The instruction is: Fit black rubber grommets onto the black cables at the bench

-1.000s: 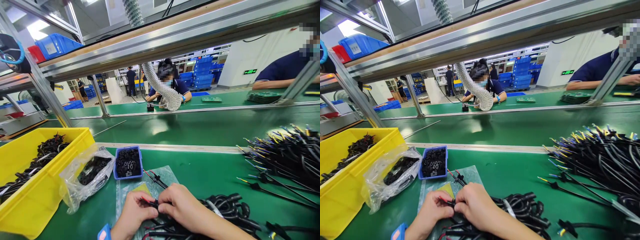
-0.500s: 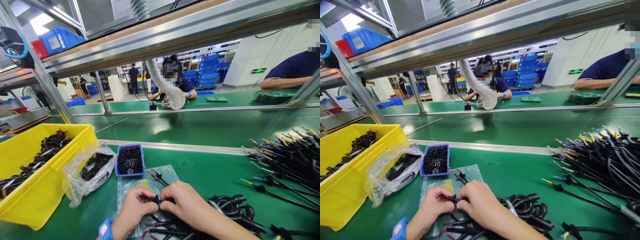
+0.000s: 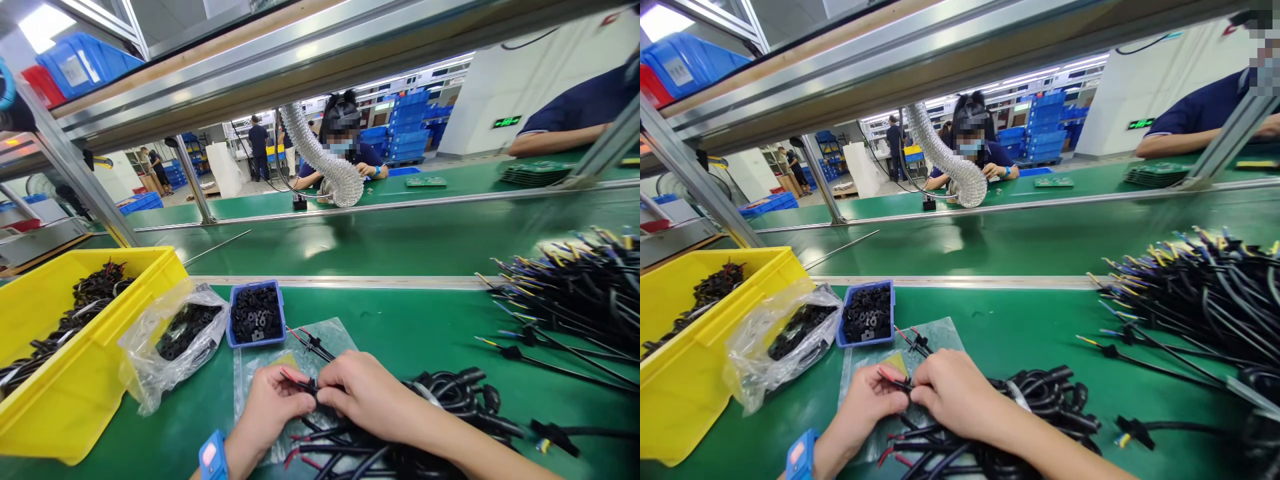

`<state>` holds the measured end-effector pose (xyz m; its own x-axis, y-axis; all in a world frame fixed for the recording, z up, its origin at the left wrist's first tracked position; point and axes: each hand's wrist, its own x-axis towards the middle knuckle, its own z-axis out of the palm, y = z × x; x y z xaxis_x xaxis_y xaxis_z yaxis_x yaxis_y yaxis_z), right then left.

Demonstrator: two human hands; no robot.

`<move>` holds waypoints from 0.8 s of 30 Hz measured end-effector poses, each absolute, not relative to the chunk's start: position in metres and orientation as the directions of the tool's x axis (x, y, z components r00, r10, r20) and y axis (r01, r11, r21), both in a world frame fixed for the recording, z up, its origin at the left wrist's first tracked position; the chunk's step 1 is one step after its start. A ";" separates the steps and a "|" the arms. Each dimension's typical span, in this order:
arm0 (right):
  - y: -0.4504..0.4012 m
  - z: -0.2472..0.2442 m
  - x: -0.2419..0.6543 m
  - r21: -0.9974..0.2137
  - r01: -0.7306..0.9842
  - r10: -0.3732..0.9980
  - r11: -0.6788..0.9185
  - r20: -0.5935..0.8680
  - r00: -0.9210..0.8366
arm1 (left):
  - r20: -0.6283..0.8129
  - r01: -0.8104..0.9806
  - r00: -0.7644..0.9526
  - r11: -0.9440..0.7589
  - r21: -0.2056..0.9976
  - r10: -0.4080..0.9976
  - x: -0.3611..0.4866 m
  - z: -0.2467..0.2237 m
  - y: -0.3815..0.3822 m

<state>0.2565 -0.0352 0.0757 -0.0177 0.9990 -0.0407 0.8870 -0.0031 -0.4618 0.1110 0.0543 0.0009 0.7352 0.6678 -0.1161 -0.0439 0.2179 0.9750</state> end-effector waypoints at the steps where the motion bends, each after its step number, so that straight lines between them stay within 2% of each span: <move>1: -0.035 0.076 0.255 -0.415 0.910 1.000 -0.014 -0.030 0.001 | -0.103 -0.031 0.732 0.184 0.982 0.674 0.110 0.003 0.055; 5: -0.034 0.079 0.256 -0.219 0.971 0.995 -0.092 0.025 0.100 | 0.112 -0.029 0.604 -0.119 0.993 0.789 0.101 0.014 0.065; 9: -0.026 0.083 0.268 -0.037 0.955 0.954 -0.294 0.047 0.295 | 0.323 0.073 0.456 -0.397 0.915 0.829 0.085 0.022 0.080; 11: -0.023 0.082 0.272 0.024 0.941 0.942 -0.336 0.021 0.336 | 0.403 0.153 0.391 -0.490 0.858 0.828 0.079 0.026 0.087; 14: -0.020 0.080 0.273 0.037 0.954 0.955 -0.297 0.008 0.297 | 0.508 0.270 0.329 -0.595 0.757 0.796 0.074 0.032 0.099; 17: -0.020 0.078 0.272 0.024 0.971 0.971 -0.237 0.023 0.237 | 0.562 0.362 0.430 -0.705 0.610 0.707 0.076 0.039 0.112; 21: -0.023 0.078 0.266 -0.061 0.993 0.994 -0.100 0.040 0.103 | 0.471 0.483 0.658 -0.809 0.334 0.587 0.081 0.047 0.129; 24: -0.030 0.080 0.256 -0.095 0.995 0.999 0.020 0.035 -0.017 | 0.369 0.526 0.725 -0.813 0.249 0.582 0.083 0.048 0.137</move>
<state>0.2565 -0.0297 0.0803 -0.0165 0.9993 0.0348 0.9953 0.0198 -0.0951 0.0826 0.1372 0.0484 0.7246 0.5820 0.3690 0.5264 -0.8131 0.2487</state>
